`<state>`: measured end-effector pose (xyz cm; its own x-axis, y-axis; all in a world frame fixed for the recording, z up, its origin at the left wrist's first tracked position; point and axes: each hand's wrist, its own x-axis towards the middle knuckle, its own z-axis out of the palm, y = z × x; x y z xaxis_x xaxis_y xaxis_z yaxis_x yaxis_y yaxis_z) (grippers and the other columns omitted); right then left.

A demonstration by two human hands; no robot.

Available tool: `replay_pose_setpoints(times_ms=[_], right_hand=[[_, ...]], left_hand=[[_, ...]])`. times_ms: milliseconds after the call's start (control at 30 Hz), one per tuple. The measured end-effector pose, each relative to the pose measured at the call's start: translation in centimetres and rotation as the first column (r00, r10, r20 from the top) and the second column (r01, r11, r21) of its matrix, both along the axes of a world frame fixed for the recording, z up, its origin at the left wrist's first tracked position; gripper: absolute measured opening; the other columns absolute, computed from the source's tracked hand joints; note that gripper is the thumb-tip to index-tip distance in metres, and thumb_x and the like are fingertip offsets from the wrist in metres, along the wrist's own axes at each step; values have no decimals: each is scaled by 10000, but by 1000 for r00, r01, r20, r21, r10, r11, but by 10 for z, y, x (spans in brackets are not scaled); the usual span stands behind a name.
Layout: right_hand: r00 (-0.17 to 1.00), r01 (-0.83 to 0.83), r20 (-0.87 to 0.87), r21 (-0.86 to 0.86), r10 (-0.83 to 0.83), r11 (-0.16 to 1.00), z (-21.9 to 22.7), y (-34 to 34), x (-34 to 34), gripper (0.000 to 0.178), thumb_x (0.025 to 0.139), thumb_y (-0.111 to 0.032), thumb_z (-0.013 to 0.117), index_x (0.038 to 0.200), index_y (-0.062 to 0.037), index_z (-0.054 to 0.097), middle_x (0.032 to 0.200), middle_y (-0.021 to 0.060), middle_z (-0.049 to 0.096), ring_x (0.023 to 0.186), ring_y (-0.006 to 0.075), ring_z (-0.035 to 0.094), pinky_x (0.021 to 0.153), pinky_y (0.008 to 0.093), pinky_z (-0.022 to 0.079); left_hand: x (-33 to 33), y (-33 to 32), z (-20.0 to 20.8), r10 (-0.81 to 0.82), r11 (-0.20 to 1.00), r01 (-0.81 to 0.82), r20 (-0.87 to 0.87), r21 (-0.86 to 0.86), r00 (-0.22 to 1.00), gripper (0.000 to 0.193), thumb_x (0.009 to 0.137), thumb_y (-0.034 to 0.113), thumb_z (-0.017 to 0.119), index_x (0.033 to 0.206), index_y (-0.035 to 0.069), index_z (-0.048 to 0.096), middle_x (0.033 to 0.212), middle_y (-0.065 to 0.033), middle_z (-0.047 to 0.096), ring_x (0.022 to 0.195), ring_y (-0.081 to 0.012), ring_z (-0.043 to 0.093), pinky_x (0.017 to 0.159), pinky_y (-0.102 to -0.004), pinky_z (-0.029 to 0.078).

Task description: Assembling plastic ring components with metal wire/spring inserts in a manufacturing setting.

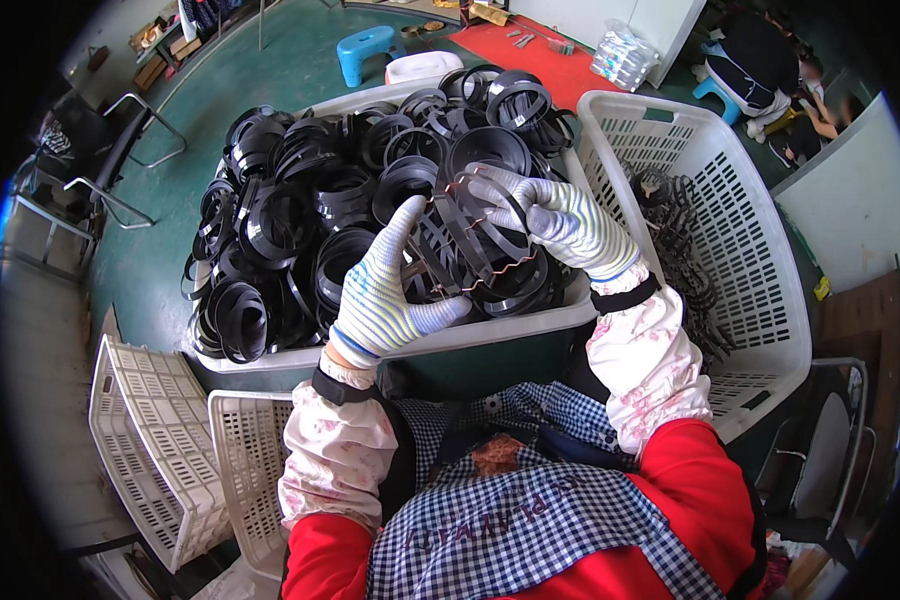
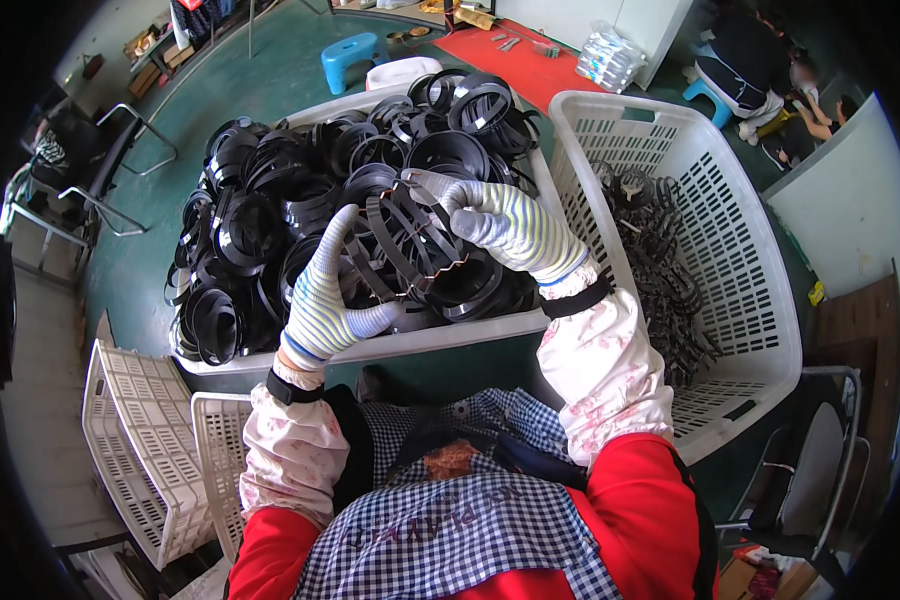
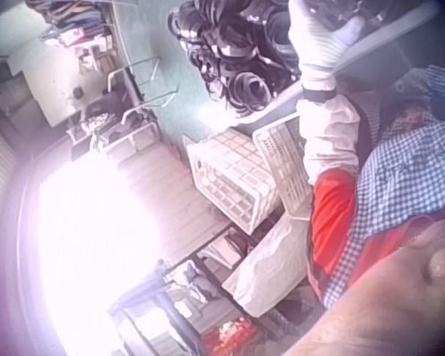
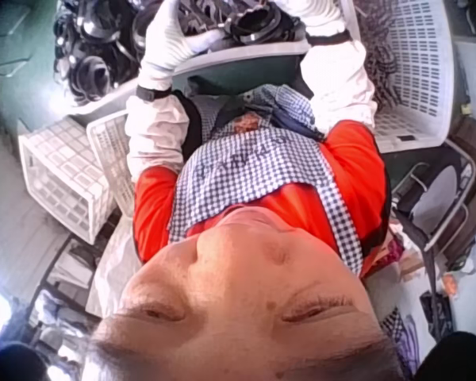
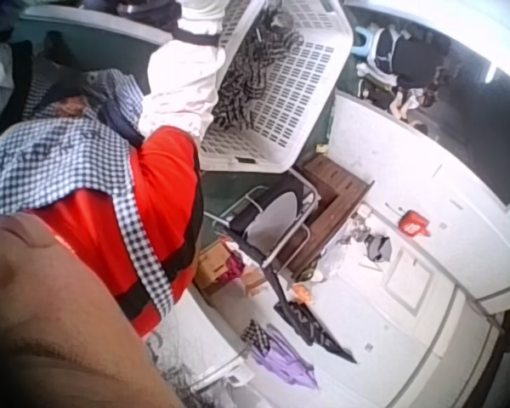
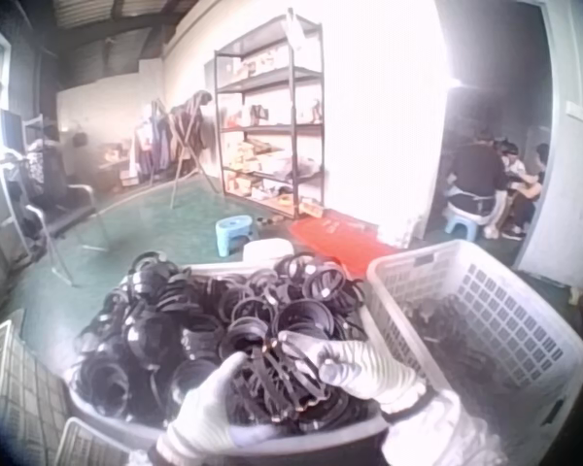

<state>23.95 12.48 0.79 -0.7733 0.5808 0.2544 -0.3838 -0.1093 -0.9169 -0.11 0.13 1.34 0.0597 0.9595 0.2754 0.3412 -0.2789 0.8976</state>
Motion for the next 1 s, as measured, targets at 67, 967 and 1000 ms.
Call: replay_pose_setpoints(times_ms=[67,967,1000], right_hand=[[999,-37,-17,-27,37,999,-3,3,2,294,918,-361,681,1018,-84,672,1593,213,276,1490,356,252,1187,543,252],[885,286,335,159,-324,945,9,5,9,475,999,-249,616,1396,-16,497,1271,118,639,1134,159,614,988,285,480],[859,227,398,264,-321,937,6,4,10,506,993,-227,626,1425,-16,468,1253,127,646,1133,160,614,981,288,485]], left_hand=[[1,0,-1,-11,1000,12,47,-13,999,1023,621,218,908,1489,60,389,1323,-151,600,1182,-237,629,958,-378,559],[-4,4,-5,-79,985,145,498,-96,864,1107,662,67,854,1566,174,224,1351,-109,545,1201,-226,591,1043,-365,472],[-4,4,-5,-72,985,144,518,-99,853,1114,668,48,836,1571,185,199,1345,-110,547,1203,-225,589,1047,-365,467]])
